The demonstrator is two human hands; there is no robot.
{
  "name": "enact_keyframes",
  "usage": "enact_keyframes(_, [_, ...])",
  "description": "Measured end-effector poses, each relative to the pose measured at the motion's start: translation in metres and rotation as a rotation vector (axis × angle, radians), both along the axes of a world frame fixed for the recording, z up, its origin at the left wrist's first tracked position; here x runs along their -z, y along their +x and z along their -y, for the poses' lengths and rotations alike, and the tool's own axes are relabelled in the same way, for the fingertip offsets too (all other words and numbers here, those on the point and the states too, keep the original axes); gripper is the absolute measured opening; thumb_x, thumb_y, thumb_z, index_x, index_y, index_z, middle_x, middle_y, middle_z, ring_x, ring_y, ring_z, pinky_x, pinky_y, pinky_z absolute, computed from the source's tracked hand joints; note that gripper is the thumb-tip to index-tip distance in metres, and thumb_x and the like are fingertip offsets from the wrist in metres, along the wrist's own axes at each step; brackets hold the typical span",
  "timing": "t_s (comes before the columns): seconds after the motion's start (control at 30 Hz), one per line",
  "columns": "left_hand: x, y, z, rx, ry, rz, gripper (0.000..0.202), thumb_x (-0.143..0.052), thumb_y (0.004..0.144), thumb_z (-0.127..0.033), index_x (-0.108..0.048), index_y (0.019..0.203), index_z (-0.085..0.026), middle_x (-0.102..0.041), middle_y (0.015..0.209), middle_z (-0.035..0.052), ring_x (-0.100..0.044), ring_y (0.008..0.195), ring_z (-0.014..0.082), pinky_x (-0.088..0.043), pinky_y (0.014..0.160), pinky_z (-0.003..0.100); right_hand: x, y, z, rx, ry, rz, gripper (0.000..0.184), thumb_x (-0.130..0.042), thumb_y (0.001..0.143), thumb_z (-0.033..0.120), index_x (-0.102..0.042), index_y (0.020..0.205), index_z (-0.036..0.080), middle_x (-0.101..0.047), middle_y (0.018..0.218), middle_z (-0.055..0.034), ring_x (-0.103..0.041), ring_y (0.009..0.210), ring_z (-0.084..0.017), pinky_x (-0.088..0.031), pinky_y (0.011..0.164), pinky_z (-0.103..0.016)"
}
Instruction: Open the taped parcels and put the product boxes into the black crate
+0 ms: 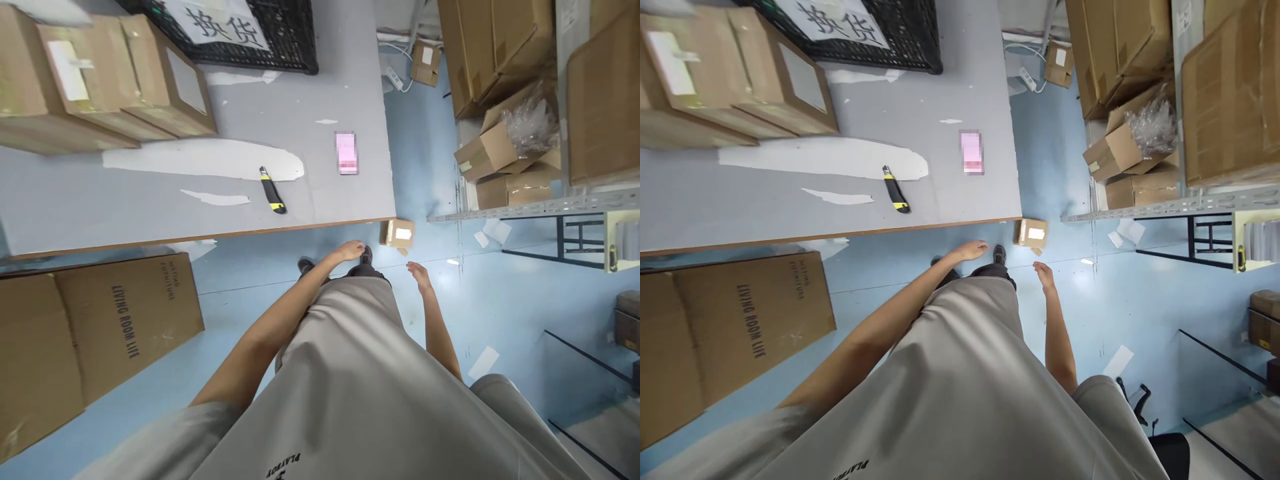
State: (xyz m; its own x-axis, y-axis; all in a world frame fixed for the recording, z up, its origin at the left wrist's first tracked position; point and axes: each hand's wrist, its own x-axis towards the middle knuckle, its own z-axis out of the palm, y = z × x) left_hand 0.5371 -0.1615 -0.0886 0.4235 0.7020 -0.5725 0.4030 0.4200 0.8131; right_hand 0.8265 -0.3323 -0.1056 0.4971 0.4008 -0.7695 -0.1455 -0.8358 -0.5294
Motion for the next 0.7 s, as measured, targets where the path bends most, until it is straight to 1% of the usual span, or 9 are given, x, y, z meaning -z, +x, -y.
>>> enact_keyframes(0.07, [0.002,-0.039,-0.005,0.013,-0.042,-0.004,0.028,-0.084,0.112,-0.051,-0.086,0.123,-0.024,-0.085,0.129,0.0122,-0.082,0.117,0.0304,-0.072,0.106,0.046,-0.006,-0.018,-0.031,-0.052,0.056,-0.014,0.039,-0.094,0.071,0.061,-0.085,0.085,0.026,-0.094,0.108,-0.009,-0.083,0.123,-0.032,-0.058,0.126,-0.052])
enact_keyframes(0.13, [0.001,-0.084,-0.009,-0.007,-0.062,0.001,0.032,-0.085,0.103,-0.058,-0.084,0.094,-0.026,-0.087,0.098,0.0105,-0.085,0.101,0.0325,-0.072,0.101,0.046,-0.014,-0.043,-0.063,-0.113,0.121,-0.03,0.04,-0.095,0.071,0.06,-0.086,0.089,0.025,-0.094,0.111,-0.0098,-0.084,0.123,-0.032,-0.058,0.126,-0.052])
enact_keyframes(0.17, [-0.001,-0.107,-0.011,-0.036,-0.059,0.005,0.035,-0.083,0.098,-0.061,-0.082,0.088,-0.027,-0.086,0.091,0.0103,-0.086,0.099,0.034,-0.073,0.1,0.048,-0.02,-0.06,-0.079,-0.145,0.151,-0.037,0.041,-0.096,0.071,0.06,-0.086,0.09,0.025,-0.094,0.112,-0.0104,-0.084,0.123,-0.033,-0.059,0.126,-0.052])
enact_keyframes(0.2, [-0.005,-0.132,-0.012,-0.076,-0.052,0.014,0.038,-0.081,0.096,-0.065,-0.082,0.087,-0.027,-0.087,0.09,0.0107,-0.087,0.1,0.035,-0.073,0.101,0.05,-0.025,-0.078,-0.095,-0.178,0.178,-0.043,0.043,-0.096,0.071,0.061,-0.086,0.091,0.025,-0.094,0.112,-0.0108,-0.084,0.123,-0.034,-0.059,0.125,-0.053])
enact_keyframes(0.3, [-0.022,-0.211,-0.015,-0.245,-0.031,0.088,0.048,-0.08,0.091,-0.072,-0.085,0.098,-0.025,-0.092,0.105,0.0141,-0.089,0.11,0.037,-0.07,0.111,0.055,-0.044,-0.146,-0.139,-0.277,0.266,-0.068,0.045,-0.096,0.074,0.065,-0.086,0.093,0.025,-0.093,0.113,-0.0114,-0.085,0.126,-0.036,-0.059,0.126,-0.056])
enact_keyframes(0.4, [-0.044,-0.292,-0.016,-0.405,-0.002,0.173,0.059,-0.083,0.088,-0.079,-0.086,0.107,-0.023,-0.093,0.117,0.0165,-0.088,0.117,0.0382,-0.068,0.116,0.056,-0.065,-0.223,-0.178,-0.345,0.374,-0.11,0.051,-0.098,0.075,0.068,-0.087,0.101,0.026,-0.094,0.122,-0.0133,-0.085,0.133,-0.037,-0.059,0.13,-0.057])
enact_keyframes(0.5, [-0.064,-0.366,-0.016,-0.52,0.068,0.162,0.065,-0.081,0.091,-0.084,-0.087,0.114,-0.023,-0.093,0.123,0.0166,-0.087,0.123,0.0388,-0.067,0.119,0.056,-0.086,-0.302,-0.209,-0.418,0.464,-0.138,0.062,-0.101,0.075,0.074,-0.089,0.112,0.026,-0.093,0.132,-0.0161,-0.085,0.137,-0.04,-0.058,0.135,-0.061])
enact_keyframes(0.6, [-0.079,-0.425,-0.02,-0.643,0.136,0.161,0.068,-0.08,0.094,-0.084,-0.086,0.121,-0.022,-0.091,0.129,0.0185,-0.085,0.13,0.0397,-0.065,0.123,0.057,-0.103,-0.371,-0.23,-0.516,0.536,-0.154,0.066,-0.099,0.08,0.078,-0.09,0.12,0.026,-0.092,0.137,-0.0164,-0.083,0.142,-0.041,-0.054,0.139,-0.063])
enact_keyframes(0.7, [-0.088,-0.466,-0.032,-0.733,0.165,0.164,0.068,-0.077,0.097,-0.082,-0.084,0.125,-0.021,-0.09,0.133,0.0205,-0.084,0.132,0.0393,-0.064,0.125,0.057,-0.113,-0.427,-0.249,-0.605,0.578,-0.161,0.065,-0.097,0.085,0.079,-0.09,0.123,0.027,-0.092,0.138,-0.015,-0.082,0.145,-0.041,-0.055,0.139,-0.062])
